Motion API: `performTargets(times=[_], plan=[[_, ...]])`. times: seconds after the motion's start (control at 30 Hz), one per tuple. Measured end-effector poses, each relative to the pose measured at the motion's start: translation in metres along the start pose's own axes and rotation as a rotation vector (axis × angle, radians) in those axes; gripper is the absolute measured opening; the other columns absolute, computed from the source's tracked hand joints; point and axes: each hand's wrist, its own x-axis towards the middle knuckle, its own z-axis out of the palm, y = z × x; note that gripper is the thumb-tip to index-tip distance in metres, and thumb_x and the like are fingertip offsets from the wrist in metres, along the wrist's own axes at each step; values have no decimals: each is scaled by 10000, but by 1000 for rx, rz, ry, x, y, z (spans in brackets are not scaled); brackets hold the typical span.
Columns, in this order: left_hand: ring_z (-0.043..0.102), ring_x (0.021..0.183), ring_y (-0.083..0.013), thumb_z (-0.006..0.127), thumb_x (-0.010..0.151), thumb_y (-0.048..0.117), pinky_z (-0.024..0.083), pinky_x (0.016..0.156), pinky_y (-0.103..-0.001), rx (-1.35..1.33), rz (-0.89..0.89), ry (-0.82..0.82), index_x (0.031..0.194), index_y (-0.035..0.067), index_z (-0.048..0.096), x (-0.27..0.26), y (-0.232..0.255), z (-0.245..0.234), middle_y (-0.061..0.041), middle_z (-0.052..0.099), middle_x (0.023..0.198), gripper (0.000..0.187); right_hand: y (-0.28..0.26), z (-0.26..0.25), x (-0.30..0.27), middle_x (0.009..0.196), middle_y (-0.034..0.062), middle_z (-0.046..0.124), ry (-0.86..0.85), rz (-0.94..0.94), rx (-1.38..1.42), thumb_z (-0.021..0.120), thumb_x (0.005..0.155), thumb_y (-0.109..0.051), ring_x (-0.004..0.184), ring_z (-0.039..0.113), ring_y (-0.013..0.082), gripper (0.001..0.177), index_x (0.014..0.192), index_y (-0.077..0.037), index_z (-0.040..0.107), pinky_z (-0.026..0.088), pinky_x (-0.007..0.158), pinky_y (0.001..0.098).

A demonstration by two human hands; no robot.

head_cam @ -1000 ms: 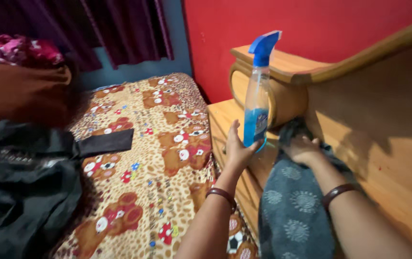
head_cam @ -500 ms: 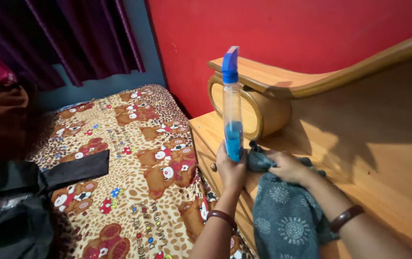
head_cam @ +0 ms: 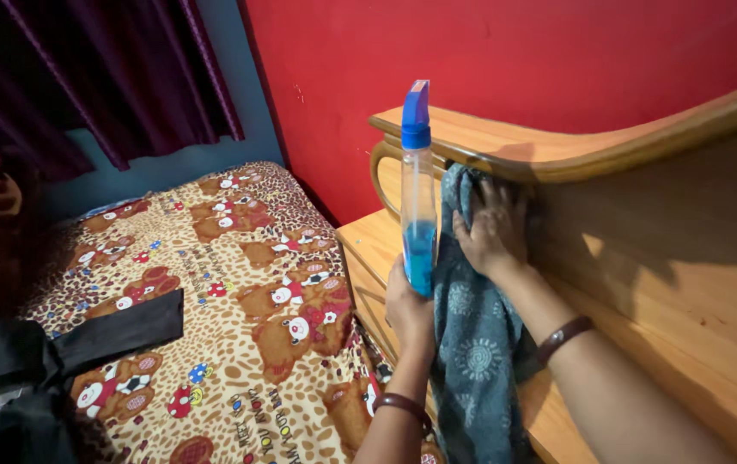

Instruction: The person sprays a blue liquid from a spray bottle onto a cloth and wipes the top and curved edges of a wooden bedside table. They repeatedly spray the cloth and wipe different sections of the table surface and edges.

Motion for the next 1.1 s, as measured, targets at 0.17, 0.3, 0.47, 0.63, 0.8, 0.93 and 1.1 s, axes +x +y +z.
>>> performTargets(times=[0.17,0.3,0.47,0.63,0.8,0.93,1.1], plan=[[647,1102,-417,773,759,131,514,899,-454,-70,-26,-26,1299,50,599,0,-5,1,-217,684,1153,573,-2,6,4,1394,201,567,38,99,134,549,929,-453,1389,435,404,553,1311,-65,647,141,1207,704],[659,1101,-403,780,815,153,514,912,-439,-61,-31,-37,1294,54,609,2,-5,2,-214,696,1161,518,-12,17,-10,1446,248,546,184,128,101,562,982,-444,1436,413,445,564,1325,0,620,191,1208,653],[756,974,-309,789,771,171,571,860,-392,-211,-94,-81,1228,73,672,6,-1,-15,-179,763,1034,482,-1,21,-31,1410,345,531,183,105,182,630,865,-185,1366,445,494,574,1349,120,580,324,1205,527],[774,912,-242,858,689,218,590,828,-368,-157,-176,-194,1152,80,688,-19,-4,-74,-137,778,983,512,15,-34,-29,1140,210,743,-374,378,357,620,823,14,1113,690,353,314,1107,-22,747,553,969,403],[731,981,-208,868,693,155,569,865,-343,-213,-126,-205,1194,65,660,-75,-43,-161,-113,752,1066,549,-41,-112,-67,1082,124,795,-498,465,1041,546,702,65,976,743,173,514,1167,-44,734,573,873,300],[690,1024,-160,844,707,100,561,902,-323,-271,-235,-268,1314,75,590,-120,-90,-247,-74,731,1138,659,-131,-112,-113,1037,174,770,-542,82,929,622,711,22,972,748,283,465,1162,-33,717,571,864,380],[697,1019,-153,878,695,115,569,912,-319,-167,-393,-213,1280,69,626,-191,-147,-345,-77,743,1139,638,-278,-63,-218,1041,214,698,-703,-179,750,637,681,-26,1021,664,387,395,1070,-68,690,537,886,478]])
